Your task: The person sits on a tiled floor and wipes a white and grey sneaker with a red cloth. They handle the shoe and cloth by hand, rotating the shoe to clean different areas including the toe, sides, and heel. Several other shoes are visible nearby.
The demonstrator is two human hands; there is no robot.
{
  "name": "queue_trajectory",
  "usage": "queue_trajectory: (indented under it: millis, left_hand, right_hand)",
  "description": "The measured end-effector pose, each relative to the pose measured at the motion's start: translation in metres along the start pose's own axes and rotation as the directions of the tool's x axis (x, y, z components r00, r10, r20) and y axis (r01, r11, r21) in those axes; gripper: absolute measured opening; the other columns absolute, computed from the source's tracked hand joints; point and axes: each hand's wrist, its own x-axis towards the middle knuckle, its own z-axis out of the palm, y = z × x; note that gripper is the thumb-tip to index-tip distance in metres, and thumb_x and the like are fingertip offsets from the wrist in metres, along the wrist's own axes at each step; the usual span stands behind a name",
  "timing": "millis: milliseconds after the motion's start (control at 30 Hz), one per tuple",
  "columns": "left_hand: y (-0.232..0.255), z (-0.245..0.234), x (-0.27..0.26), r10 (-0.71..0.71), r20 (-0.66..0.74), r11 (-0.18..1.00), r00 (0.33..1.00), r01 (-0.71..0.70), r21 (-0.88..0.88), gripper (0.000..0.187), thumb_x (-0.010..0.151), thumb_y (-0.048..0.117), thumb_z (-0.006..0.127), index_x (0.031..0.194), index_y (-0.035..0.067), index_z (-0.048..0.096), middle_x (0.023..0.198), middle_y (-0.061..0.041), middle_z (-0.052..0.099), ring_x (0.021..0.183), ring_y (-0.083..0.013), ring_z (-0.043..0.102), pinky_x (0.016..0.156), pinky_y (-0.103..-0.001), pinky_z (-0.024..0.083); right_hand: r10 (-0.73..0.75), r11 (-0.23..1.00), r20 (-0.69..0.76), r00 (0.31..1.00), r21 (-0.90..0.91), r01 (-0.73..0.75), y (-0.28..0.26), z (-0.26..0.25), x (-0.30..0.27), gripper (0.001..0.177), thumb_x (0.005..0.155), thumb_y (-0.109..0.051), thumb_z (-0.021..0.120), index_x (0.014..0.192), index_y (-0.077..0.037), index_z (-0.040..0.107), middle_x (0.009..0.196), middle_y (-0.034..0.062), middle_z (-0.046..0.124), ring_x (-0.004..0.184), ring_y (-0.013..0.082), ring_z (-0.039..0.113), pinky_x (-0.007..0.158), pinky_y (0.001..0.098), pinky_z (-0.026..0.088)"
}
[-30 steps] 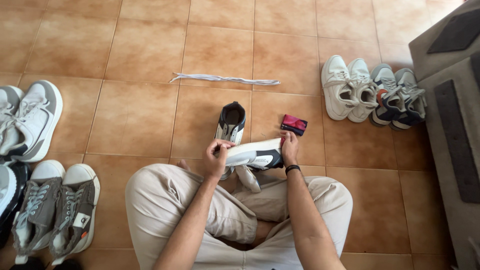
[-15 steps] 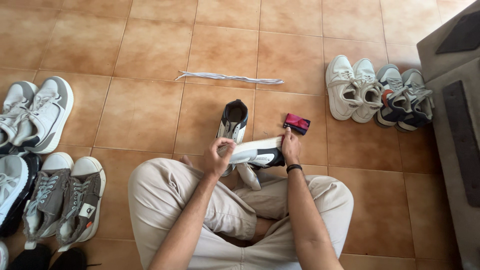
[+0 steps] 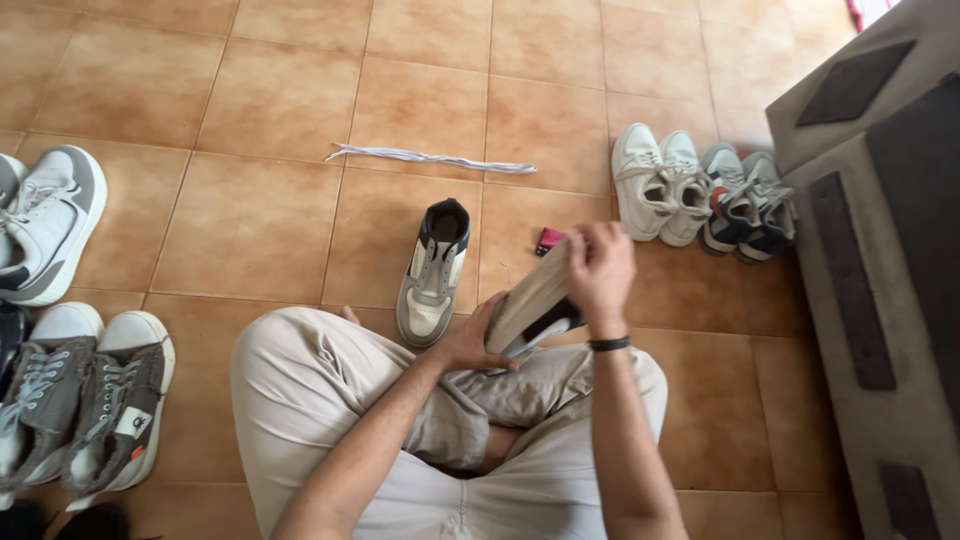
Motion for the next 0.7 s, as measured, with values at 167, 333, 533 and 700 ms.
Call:
queue_trajectory:
  millis: [167,333,533,700]
  left_hand:
    - [-0.006,-0.001,0.001,0.044,-0.14,0.976,0.989,-0.073,-0.205,0.132,0.065,0.052,0.093,0.162,0.004,0.018,0.16,-0.023,0.038,0.151,-0.0325,0.037,0.121,-0.042,0.035]
    - [0.0,-0.006,-0.002,0.177,-0.355,0.931,0.918,-0.273,-0.241,0.126,0.067,0.034,0.094,0.161,0.001,0.017,0.161,-0.02,0.035,0.151,-0.032,0.034,0.122,-0.042,0.032]
    - [-0.002,-0.012,0.006,0.312,-0.499,0.876,0.808,-0.448,-0.178,0.091,0.093,0.024,0.078,0.165,0.002,0.028,0.169,-0.023,0.028,0.159,-0.0354,0.029,0.13,-0.043,0.027]
    - [-0.015,-0.02,0.011,0.282,-0.56,0.855,0.779,-0.469,-0.222,0.085,0.091,0.028,0.077,0.155,0.001,0.029,0.152,-0.019,0.047,0.142,-0.0326,0.048,0.118,-0.04,0.041]
  right_hand:
    - [-0.101,0.994,-0.001,0.995,-0.031,0.101,-0.079,0.009,-0.02,0.008,0.09,-0.013,0.069,0.094,-0.008,0.071,0.1,0.0132,0.061,0.094,0.0349,0.056,0.083,0.0449,0.047]
    - [-0.128,0.992,0.098,0.987,0.017,0.127,-0.117,0.018,-0.034,0.016,0.088,-0.011,0.066,0.102,-0.007,0.071,0.105,0.0152,0.063,0.096,0.0356,0.059,0.084,0.0459,0.048]
    - [-0.319,0.932,0.166,0.933,-0.125,0.341,-0.14,0.03,-0.042,0.034,0.085,-0.018,0.064,0.116,-0.004,0.07,0.13,0.0243,0.061,0.121,0.0447,0.058,0.106,0.0536,0.045]
    - [-0.409,0.891,0.107,0.906,-0.166,0.422,-0.159,0.044,-0.061,0.03,0.087,-0.022,0.066,0.113,-0.007,0.07,0.131,0.0275,0.057,0.121,0.0486,0.055,0.105,0.0567,0.043]
